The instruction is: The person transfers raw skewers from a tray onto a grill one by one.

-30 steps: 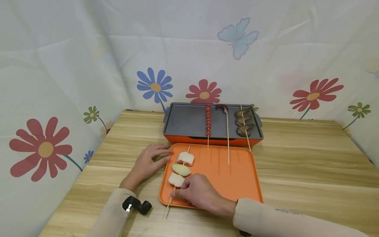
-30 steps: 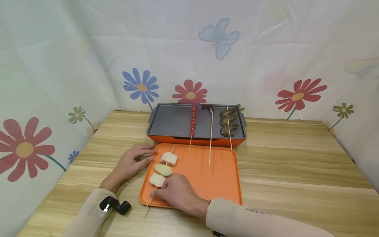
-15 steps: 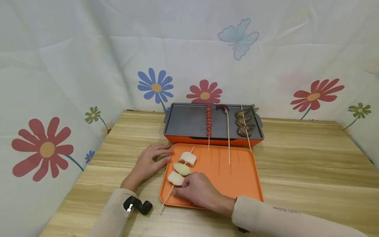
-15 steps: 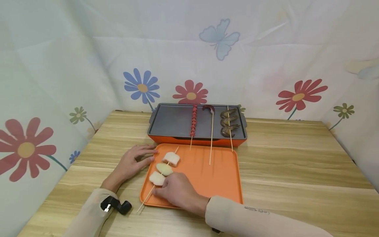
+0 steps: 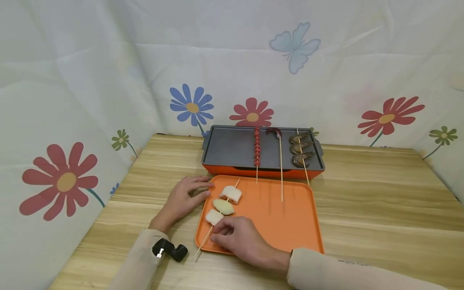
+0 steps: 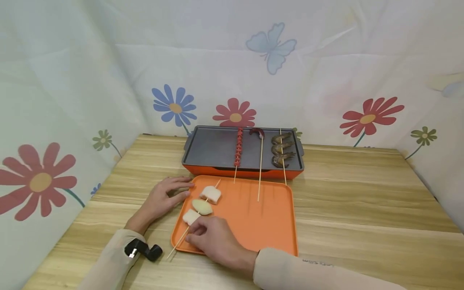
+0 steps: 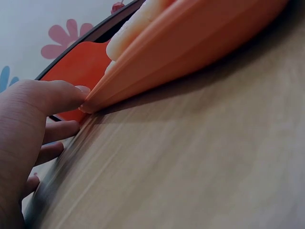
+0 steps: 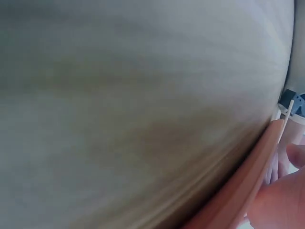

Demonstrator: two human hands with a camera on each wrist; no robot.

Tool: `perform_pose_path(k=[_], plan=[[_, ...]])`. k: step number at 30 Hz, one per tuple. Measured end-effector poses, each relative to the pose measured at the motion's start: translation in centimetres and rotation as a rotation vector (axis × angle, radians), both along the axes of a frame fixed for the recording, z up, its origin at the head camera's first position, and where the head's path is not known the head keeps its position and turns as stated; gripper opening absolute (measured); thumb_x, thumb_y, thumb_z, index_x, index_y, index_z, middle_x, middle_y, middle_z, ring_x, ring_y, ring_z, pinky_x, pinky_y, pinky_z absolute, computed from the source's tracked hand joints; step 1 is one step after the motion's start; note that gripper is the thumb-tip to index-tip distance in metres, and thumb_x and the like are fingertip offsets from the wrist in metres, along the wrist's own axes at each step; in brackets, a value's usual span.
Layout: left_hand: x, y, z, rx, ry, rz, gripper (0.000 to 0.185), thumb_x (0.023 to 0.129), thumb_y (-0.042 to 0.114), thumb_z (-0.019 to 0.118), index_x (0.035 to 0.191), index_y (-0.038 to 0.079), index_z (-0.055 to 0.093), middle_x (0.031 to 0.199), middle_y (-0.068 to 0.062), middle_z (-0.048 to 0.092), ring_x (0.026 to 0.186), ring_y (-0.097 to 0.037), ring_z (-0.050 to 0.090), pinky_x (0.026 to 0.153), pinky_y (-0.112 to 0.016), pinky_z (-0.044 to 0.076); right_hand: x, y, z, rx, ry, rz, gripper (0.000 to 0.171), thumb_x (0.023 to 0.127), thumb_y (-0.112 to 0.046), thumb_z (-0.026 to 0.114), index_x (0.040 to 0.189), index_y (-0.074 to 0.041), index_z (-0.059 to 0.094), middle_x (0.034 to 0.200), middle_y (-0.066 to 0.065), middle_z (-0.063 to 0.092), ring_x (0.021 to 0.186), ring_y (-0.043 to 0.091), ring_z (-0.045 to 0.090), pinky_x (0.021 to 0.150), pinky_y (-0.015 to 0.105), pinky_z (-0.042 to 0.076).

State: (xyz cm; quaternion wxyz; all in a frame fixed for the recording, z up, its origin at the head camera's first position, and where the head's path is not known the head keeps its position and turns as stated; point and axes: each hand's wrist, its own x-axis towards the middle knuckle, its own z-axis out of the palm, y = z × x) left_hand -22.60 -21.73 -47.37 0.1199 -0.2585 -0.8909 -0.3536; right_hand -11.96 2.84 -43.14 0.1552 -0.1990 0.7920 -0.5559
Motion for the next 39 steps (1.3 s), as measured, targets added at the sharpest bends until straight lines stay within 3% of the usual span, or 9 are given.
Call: perform_pose_path(k=[5, 9, 14, 20, 25, 30, 34, 39], plan=[[-0.1, 0.0, 0.0, -0.001, 0.009, -0.006, 0.03, 0.098, 0.026, 0.078, 0.127, 0.018, 0.08, 0.142, -0.009, 0.067, 0.137, -0.034, 0.057, 0.12, -0.066, 0.027, -0.4, -0.5, -0.2, 0.057, 0.081, 0.061, 0.022, 0.095, -0.013, 0.081, 0.117, -0.01, 0.082, 0.083, -0.012, 0.07, 0.074, 0.002, 0.064, 0.065, 0.021, 0.053], [-0.1, -0.1, -0.1, 0.003, 0.009, -0.002, 0.029, 0.098, 0.025, 0.079, 0.126, 0.018, 0.081, 0.141, -0.008, 0.068, 0.136, -0.034, 0.058, 0.121, -0.064, 0.027, -0.7, -0.9, -0.1, 0.148, 0.153, 0.124, 0.024, 0.098, -0.015, 0.077, 0.122, -0.013, 0.081, 0.086, -0.017, 0.07, 0.076, -0.002, 0.062, 0.069, 0.02, 0.053], [0.0, -0.1, -0.1, 0.005, 0.002, 0.0, 0.029, 0.097, 0.025, 0.08, 0.126, 0.018, 0.081, 0.141, -0.008, 0.068, 0.136, -0.034, 0.058, 0.122, -0.066, 0.025, -0.8, -0.7, 0.3, 0.199, 0.181, 0.161, 0.019, 0.099, -0.019, 0.076, 0.117, -0.015, 0.081, 0.085, -0.019, 0.068, 0.076, -0.004, 0.061, 0.069, 0.019, 0.052], [-0.2, 0.0, -0.1, 0.001, 0.001, 0.002, 0.03, 0.097, 0.027, 0.08, 0.126, 0.019, 0.081, 0.141, -0.008, 0.068, 0.137, -0.033, 0.057, 0.122, -0.065, 0.024, -0.8, 1.0, 0.9, 0.226, 0.158, 0.145, 0.003, 0.1, -0.02, 0.077, 0.099, -0.019, 0.079, 0.082, -0.017, 0.066, 0.075, 0.0, 0.062, 0.068, 0.023, 0.052], [-0.2, -0.1, -0.1, -0.003, -0.002, 0.004, 0.03, 0.098, 0.027, 0.079, 0.127, 0.018, 0.08, 0.142, -0.01, 0.067, 0.137, -0.034, 0.057, 0.121, -0.064, 0.027, -0.6, 2.3, 0.7, 0.215, 0.159, 0.124, 0.006, 0.098, -0.015, 0.079, 0.094, -0.018, 0.076, 0.083, -0.014, 0.066, 0.075, 0.003, 0.062, 0.068, 0.024, 0.053], [0.0, -0.2, 0.0, -0.005, -0.009, 0.008, 0.031, 0.098, 0.027, 0.078, 0.128, 0.017, 0.08, 0.143, -0.01, 0.067, 0.138, -0.035, 0.056, 0.12, -0.063, 0.029, -0.4, 3.0, 0.7, 0.241, 0.115, 0.069, 0.019, 0.094, -0.017, 0.084, 0.096, -0.013, 0.066, 0.081, -0.009, 0.064, 0.072, 0.006, 0.06, 0.064, 0.025, 0.051], [0.1, -0.2, 0.0, -0.003, -0.019, 0.01, 0.031, 0.098, 0.028, 0.078, 0.128, 0.017, 0.08, 0.144, -0.01, 0.066, 0.138, -0.035, 0.055, 0.121, -0.064, 0.027, -0.6, 3.5, 1.0, 0.27, 0.064, 0.053, 0.022, 0.092, -0.021, 0.087, 0.089, -0.013, 0.066, 0.077, -0.007, 0.063, 0.066, 0.009, 0.056, 0.057, 0.025, 0.046], [-0.1, -0.1, -0.2, -0.008, -0.014, 0.01, 0.032, 0.098, 0.029, 0.078, 0.128, 0.019, 0.08, 0.144, -0.009, 0.066, 0.138, -0.034, 0.056, 0.121, -0.065, 0.026, -0.9, 4.0, 1.2, 0.196, -0.146, 0.045, 0.018, 0.092, -0.017, 0.085, 0.082, -0.009, 0.073, 0.07, 0.0, 0.068, 0.06, 0.012, 0.062, 0.054, 0.027, 0.054]])
